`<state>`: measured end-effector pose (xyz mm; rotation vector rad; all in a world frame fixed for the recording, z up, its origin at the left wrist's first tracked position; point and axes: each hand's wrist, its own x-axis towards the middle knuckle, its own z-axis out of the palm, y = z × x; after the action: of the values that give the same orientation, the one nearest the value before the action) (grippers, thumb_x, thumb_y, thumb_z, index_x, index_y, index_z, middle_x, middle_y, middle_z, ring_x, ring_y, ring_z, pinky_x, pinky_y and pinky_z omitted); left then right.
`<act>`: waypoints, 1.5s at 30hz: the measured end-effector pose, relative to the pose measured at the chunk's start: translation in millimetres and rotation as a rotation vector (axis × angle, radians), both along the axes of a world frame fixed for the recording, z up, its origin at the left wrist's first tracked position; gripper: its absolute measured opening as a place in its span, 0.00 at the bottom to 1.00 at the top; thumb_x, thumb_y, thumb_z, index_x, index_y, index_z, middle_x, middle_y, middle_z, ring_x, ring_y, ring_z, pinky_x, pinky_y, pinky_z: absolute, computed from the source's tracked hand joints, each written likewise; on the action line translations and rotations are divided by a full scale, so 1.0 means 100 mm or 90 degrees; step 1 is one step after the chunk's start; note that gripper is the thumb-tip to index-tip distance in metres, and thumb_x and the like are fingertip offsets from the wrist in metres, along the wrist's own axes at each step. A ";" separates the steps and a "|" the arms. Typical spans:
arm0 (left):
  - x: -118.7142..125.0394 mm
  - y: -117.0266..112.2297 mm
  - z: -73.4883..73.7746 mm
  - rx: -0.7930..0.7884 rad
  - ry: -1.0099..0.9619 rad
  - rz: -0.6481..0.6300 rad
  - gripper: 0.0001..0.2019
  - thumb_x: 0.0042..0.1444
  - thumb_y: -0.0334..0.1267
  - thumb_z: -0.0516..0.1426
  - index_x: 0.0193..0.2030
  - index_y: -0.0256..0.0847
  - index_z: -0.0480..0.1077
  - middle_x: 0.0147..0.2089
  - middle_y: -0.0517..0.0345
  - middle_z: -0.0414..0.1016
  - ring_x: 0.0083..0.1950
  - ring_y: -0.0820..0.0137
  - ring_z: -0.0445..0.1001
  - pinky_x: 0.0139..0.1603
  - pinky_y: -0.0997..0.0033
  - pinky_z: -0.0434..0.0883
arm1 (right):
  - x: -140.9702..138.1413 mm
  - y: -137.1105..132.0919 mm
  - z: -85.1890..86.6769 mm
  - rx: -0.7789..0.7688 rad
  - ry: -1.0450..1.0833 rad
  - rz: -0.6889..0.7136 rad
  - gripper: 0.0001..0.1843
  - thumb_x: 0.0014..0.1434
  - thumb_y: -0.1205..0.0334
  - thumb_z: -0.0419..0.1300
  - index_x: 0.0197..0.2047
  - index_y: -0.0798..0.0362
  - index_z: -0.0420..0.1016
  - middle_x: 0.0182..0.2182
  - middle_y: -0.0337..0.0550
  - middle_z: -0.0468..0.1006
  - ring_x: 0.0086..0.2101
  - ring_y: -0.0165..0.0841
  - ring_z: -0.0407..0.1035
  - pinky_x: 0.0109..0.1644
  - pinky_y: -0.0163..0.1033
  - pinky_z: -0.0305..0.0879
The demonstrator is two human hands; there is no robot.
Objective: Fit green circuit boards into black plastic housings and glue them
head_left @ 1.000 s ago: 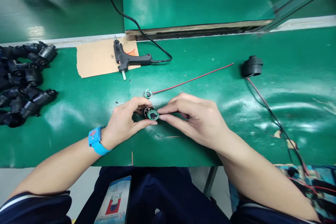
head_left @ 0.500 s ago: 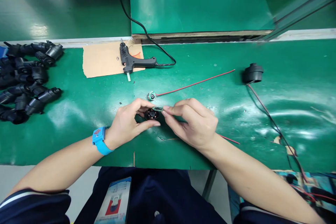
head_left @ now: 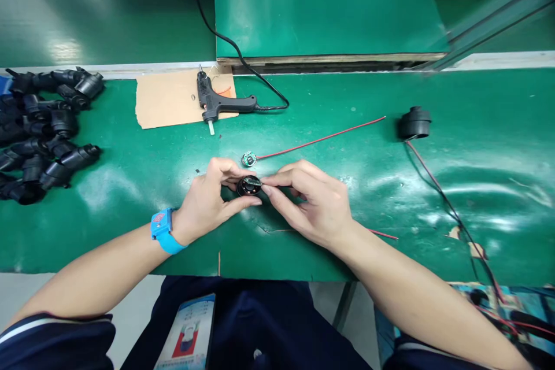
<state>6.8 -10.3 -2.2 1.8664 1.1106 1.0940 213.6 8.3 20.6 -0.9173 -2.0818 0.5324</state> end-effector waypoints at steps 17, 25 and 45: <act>-0.06 0.05 0.01 0.266 0.233 -0.033 0.12 0.61 0.40 0.64 0.49 0.38 0.75 0.52 0.49 0.82 0.50 0.68 0.82 0.54 0.74 0.79 | 0.01 -0.01 -0.01 -0.072 0.036 -0.037 0.03 0.62 0.71 0.63 0.39 0.56 0.78 0.29 0.40 0.76 0.27 0.26 0.66 0.28 0.33 0.63; -0.06 0.06 0.01 0.273 0.239 -0.035 0.11 0.61 0.41 0.64 0.47 0.38 0.75 0.49 0.51 0.82 0.47 0.70 0.83 0.50 0.75 0.80 | 0.02 -0.01 0.01 -0.105 0.052 -0.042 0.02 0.62 0.69 0.63 0.39 0.55 0.78 0.29 0.40 0.76 0.27 0.26 0.65 0.27 0.33 0.63; -0.07 0.06 0.04 0.340 0.306 -0.046 0.10 0.63 0.39 0.62 0.48 0.37 0.76 0.50 0.49 0.82 0.47 0.68 0.83 0.50 0.74 0.81 | 0.03 -0.01 0.03 -0.157 0.050 -0.040 0.02 0.62 0.68 0.62 0.37 0.54 0.78 0.28 0.39 0.75 0.25 0.26 0.65 0.26 0.33 0.60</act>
<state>0.2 -4.3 1.7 2.6720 1.0556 0.9891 216.5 7.1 23.5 -1.0810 -1.9389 0.7918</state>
